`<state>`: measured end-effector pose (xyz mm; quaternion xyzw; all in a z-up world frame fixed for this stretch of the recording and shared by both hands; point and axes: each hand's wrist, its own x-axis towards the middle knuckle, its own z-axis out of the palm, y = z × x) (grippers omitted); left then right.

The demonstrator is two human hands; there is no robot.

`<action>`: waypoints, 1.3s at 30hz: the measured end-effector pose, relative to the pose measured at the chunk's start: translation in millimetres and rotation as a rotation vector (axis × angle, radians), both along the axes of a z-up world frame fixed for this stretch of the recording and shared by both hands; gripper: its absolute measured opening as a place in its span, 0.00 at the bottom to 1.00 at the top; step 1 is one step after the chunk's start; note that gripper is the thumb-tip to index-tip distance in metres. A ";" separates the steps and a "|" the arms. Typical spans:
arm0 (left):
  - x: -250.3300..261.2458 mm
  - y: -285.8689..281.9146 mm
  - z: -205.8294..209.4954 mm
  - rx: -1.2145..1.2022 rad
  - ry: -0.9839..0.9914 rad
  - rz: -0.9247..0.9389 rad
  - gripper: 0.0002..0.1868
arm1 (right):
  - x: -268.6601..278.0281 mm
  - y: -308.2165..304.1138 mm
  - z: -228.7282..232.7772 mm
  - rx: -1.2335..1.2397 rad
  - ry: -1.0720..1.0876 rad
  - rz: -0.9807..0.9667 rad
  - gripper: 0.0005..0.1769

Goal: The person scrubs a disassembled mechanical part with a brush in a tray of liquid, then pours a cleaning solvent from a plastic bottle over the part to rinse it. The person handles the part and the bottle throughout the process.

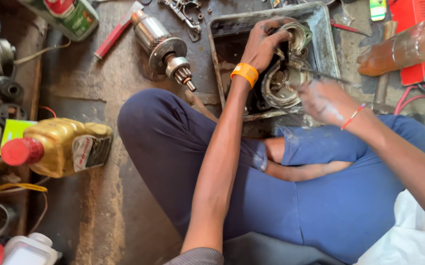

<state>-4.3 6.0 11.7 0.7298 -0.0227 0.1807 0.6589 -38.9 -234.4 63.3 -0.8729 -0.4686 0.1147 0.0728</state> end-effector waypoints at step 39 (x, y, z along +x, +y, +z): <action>-16.8 43.0 20.6 -0.121 0.371 0.092 0.23 | -34.7 -82.0 -14.8 0.525 0.119 -0.662 0.19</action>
